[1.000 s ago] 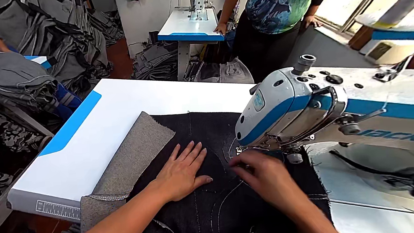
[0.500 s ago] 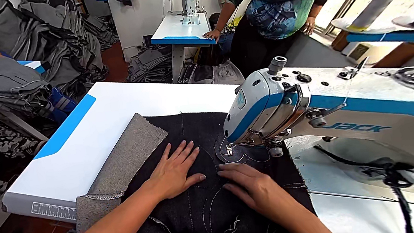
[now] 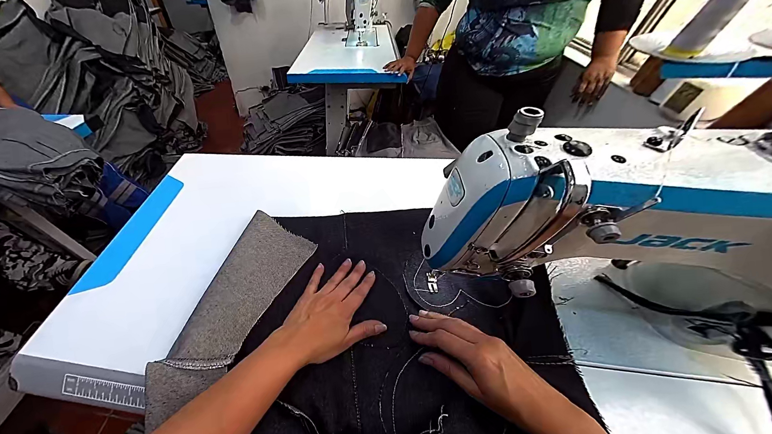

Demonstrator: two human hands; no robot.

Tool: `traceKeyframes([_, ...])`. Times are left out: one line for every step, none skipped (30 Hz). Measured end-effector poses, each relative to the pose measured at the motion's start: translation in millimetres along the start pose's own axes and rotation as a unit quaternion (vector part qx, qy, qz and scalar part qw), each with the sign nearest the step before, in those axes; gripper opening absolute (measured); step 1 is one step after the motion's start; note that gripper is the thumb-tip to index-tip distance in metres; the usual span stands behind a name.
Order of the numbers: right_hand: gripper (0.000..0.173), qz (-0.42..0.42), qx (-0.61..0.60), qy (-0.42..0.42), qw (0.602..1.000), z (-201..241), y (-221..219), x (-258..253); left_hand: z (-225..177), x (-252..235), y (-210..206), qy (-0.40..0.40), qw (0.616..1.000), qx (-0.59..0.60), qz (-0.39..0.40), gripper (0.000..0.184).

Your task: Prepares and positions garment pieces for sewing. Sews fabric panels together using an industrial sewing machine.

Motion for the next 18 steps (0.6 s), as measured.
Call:
traceKeyframes([0.035,0.000,0.000,0.001,1.000,-0.5,-0.2,0.1,0.3,-0.8,0.0,0.001,1.000,-0.001,0.004,0.085])
traceKeyframes([0.035,0.000,-0.001,0.000,1.000,-0.8,-0.3,0.2,0.4,-1.3,-0.1,0.001,1.000,-0.001,0.004,0.084])
traceKeyframes([0.035,0.001,-0.004,-0.001,1.000,-1.1,-0.3,0.3,0.1,-1.2,0.0,-0.002,1.000,0.001,-0.003,0.084])
traceKeyframes([0.035,-0.001,-0.006,-0.002,1.000,-1.7,-0.3,0.6,-0.5,-0.7,-0.2,-0.006,1.000,0.002,-0.010,0.084])
traceKeyframes([0.035,-0.003,-0.008,-0.003,1.000,-2.2,-0.2,1.0,-1.4,0.3,-0.4,-0.008,1.000,0.000,-0.013,0.083])
traceKeyframes([0.035,-0.006,-0.011,-0.003,1.000,-2.6,-0.2,1.3,-2.4,1.4,-0.6,-0.009,1.000,-0.004,-0.013,0.083])
traceKeyframes([0.035,-0.009,-0.013,-0.004,1.000,-2.8,0.1,1.2,-3.3,2.5,-0.7,-0.007,1.000,-0.006,-0.011,0.083])
traceKeyframes([0.034,-0.012,-0.014,-0.004,1.000,-2.9,0.3,0.9,-3.9,3.5,-0.6,-0.004,1.000,-0.008,-0.010,0.082])
traceKeyframes([0.034,-0.014,-0.014,-0.005,1.000,-2.9,0.7,0.7,-4.3,4.2,-0.6,-0.002,1.000,-0.008,-0.008,0.082])
traceKeyframes([0.035,-0.014,-0.014,-0.006,1.000,-2.9,1.1,0.4,-4.3,4.5,-0.7,-0.002,1.000,-0.005,-0.007,0.082])
traceKeyframes([0.035,-0.014,-0.015,-0.007,1.000,-3.1,1.4,0.3,-4.1,4.5,-0.8,-0.002,1.000,-0.002,-0.007,0.082])
traceKeyframes([0.035,-0.014,-0.016,-0.008,1.000,-3.5,1.5,0.5,-4.0,4.1,-1.0,-0.001,1.000,-0.002,-0.006,0.082])
traceKeyframes([0.035,-0.014,-0.015,-0.008,1.000,-3.5,2.0,0.2,-4.1,3.9,-1.0,0.000,1.000,-0.004,-0.006,0.082])
traceKeyframes([0.034,-0.015,-0.010,-0.004,1.000,-2.9,3.1,-0.7,-3.9,3.7,-1.2,0.001,1.000,-0.005,-0.007,0.082])
traceKeyframes([0.033,-0.015,0.000,0.005,1.000,-1.5,4.6,-2.4,-3.6,3.8,-1.1,0.004,1.000,-0.007,-0.011,0.082])
traceKeyframes([0.033,-0.011,0.015,0.021,1.000,0.5,6.7,-5.2,-3.3,3.9,-1.0,0.008,1.000,-0.010,-0.013,0.082])
traceKeyframes([0.032,-0.003,0.033,0.043,0.999,2.4,8.7,-8.7,-3.2,4.2,-0.6,0.014,1.000,-0.013,-0.015,0.081])
traceKeyframes([0.033,0.009,0.051,0.068,0.996,3.6,9.7,-12.3,-3.2,5.2,-0.5,0.022,0.999,-0.017,-0.019,0.080])
Point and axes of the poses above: each hand's wrist, its own x-axis away from the middle knuckle, its own y-axis out of the back of the hand, z = x × y, the point moved 8 cm from there along -x, towards the middle knuckle, and after that the axes turned 4 degrees about y, right-handed, at the moved point
